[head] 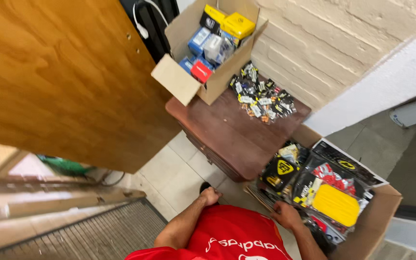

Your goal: The person repeatedly picks packaged items from a cardboard box, walks to a wall-mounted wire grid, and hangs the items on hooks. The person handles multiple packages of drum rubber and yellow plastic tools, placing them on the grid one by one.

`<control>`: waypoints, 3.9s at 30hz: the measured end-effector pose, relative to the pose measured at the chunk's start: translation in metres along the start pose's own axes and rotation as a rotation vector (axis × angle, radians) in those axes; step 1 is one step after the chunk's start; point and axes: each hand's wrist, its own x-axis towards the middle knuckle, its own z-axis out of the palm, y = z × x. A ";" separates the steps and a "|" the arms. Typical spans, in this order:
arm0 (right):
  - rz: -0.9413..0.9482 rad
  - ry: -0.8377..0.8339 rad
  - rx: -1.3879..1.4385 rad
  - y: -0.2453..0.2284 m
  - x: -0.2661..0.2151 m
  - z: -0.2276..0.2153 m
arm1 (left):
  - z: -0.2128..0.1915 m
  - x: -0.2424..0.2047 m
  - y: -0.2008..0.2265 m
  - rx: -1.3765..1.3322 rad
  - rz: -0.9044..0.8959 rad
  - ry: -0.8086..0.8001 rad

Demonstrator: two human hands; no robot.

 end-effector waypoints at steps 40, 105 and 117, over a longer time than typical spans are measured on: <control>0.005 0.221 0.753 0.050 -0.020 0.039 | 0.012 -0.006 0.137 0.586 0.293 -0.379; 0.039 0.259 -0.674 0.090 0.023 -0.055 | -0.011 0.016 0.133 0.285 0.576 -0.537; 0.073 0.399 -0.640 0.097 -0.014 -0.119 | -0.004 0.029 0.112 0.192 0.630 -0.516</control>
